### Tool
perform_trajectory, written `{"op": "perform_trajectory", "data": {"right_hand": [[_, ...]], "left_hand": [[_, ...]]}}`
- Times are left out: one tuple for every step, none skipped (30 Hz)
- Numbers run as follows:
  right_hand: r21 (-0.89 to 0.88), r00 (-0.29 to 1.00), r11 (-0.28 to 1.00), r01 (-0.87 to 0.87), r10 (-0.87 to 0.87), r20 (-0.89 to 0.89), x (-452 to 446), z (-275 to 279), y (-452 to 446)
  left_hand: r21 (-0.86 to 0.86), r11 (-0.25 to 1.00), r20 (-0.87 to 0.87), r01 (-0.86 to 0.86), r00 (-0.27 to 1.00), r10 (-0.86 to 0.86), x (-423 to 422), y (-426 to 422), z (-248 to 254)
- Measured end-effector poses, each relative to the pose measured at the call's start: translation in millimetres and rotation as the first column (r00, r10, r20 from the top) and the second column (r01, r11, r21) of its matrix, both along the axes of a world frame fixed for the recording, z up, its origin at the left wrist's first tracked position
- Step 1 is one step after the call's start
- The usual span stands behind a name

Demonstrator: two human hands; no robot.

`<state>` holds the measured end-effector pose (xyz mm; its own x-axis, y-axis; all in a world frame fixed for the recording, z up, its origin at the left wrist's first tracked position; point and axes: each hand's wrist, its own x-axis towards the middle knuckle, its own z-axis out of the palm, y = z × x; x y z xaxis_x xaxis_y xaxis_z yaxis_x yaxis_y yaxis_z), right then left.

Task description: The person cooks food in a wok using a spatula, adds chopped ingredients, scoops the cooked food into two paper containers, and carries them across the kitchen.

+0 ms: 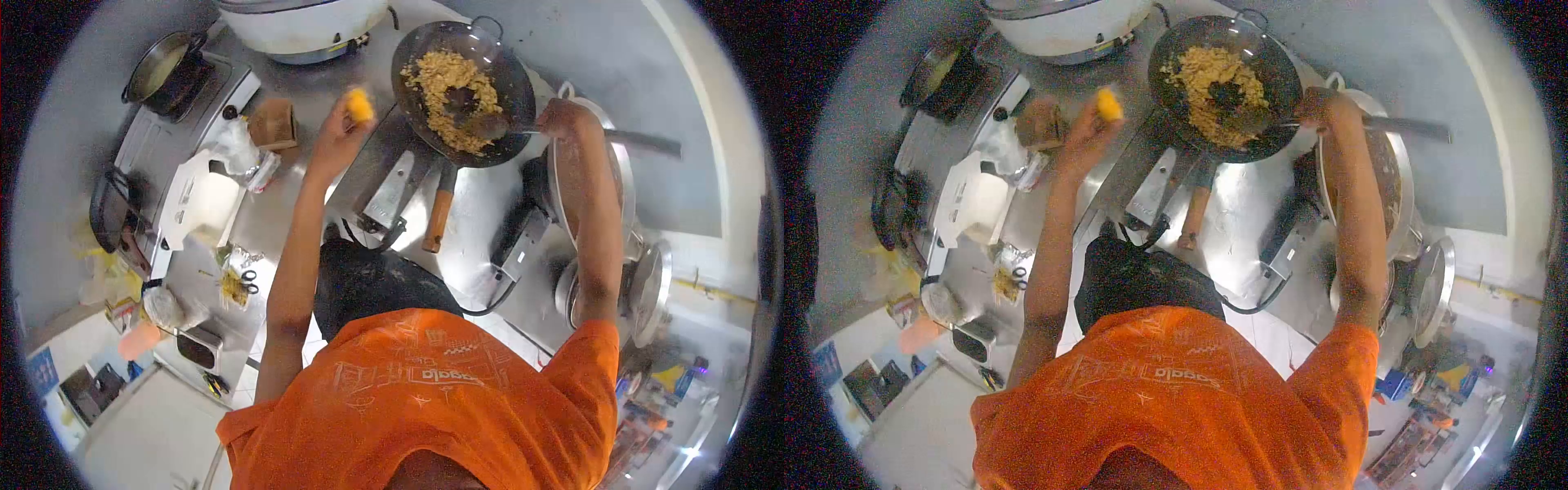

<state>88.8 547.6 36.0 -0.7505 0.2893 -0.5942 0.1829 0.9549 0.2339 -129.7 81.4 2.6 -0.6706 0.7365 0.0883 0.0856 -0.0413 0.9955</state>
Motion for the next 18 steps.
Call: {"op": "perform_trajectory", "data": {"right_hand": [[0.019,0.992,0.993,0.115,-0.116,0.040,10,-8,4],[0.114,0.995,0.992,-0.056,0.064,-0.072,13,-17,-20],[0.128,0.980,0.983,-0.133,0.149,-0.130,12,-24,-32],[0.151,0.954,0.966,-0.208,0.234,-0.186,12,-32,-43],[0.114,0.966,0.985,-0.127,0.149,-0.212,9,-24,-57],[0.037,0.983,0.999,0.035,-0.028,-0.184,8,2,-80],[-0.011,0.976,0.983,0.182,-0.182,-0.122,4,39,-107],[-0.026,0.963,0.964,0.266,-0.267,-0.030,4,73,-124],[-0.024,0.950,0.950,0.310,-0.309,0.043,3,98,-135],[-0.072,0.970,0.971,0.229,-0.222,0.097,8,91,-109],[-0.128,0.981,0.980,0.149,-0.131,0.142,14,85,-84],[-0.139,0.978,0.976,0.169,-0.148,0.148,14,84,-81],[-0.150,0.974,0.970,0.189,-0.165,0.154,11,92,-89],[-0.120,0.950,0.946,0.302,-0.287,0.123,5,88,-105],[-0.092,0.950,0.948,0.303,-0.294,0.106,1,77,-114],[-0.102,0.964,0.959,0.265,-0.259,0.066,0,55,-111],[-0.128,0.972,0.964,0.235,-0.235,0.016,0,29,-101],[-0.176,0.957,0.946,0.271,-0.284,-0.054,0,5,-96]], "left_hand": [[0.016,1.000,-0.067,0.014,0.998,-0.013,2,20,-8],[0.033,0.999,-0.131,0.029,0.991,-0.025,-2,46,-27],[0.051,0.998,-0.198,0.044,0.980,-0.033,-8,77,-40],[-0.038,0.999,-0.387,0.023,0.921,-0.036,-15,107,-47],[-0.114,0.993,-0.561,-0.014,0.826,-0.053,-20,133,-48],[-0.181,0.983,-0.667,0.023,0.732,-0.140,-22,152,-35],[-0.251,0.967,-0.751,0.040,0.622,-0.221,-24,170,-19],[-0.342,0.938,-0.777,0.055,0.544,-0.316,-25,191,-14],[-0.435,0.898,-0.786,0.063,0.460,-0.413,-27,215,-11],[-0.522,0.851,-0.781,0.062,0.367,-0.506,-28,238,-7],[-0.413,0.910,-0.822,0.029,0.419,-0.386,-24,260,-8],[-0.298,0.954,-0.845,-0.009,0.467,-0.260,-18,279,-12],[-0.285,0.958,-0.879,-0.035,0.408,-0.247,-13,288,-9],[-0.269,0.961,-0.908,-0.062,0.348,-0.232,-8,296,-6],[-0.351,0.932,-0.926,-0.086,0.176,-0.333,-4,296,6],[-0.425,0.896,-0.904,-0.127,-0.001,-0.428,-3,297,14],[-0.413,0.903,-0.911,-0.120,0.044,-0.411,-5,299,15],[-0.401,0.909,-0.915,-0.111,0.087,-0.393,-8,303,15]]}}
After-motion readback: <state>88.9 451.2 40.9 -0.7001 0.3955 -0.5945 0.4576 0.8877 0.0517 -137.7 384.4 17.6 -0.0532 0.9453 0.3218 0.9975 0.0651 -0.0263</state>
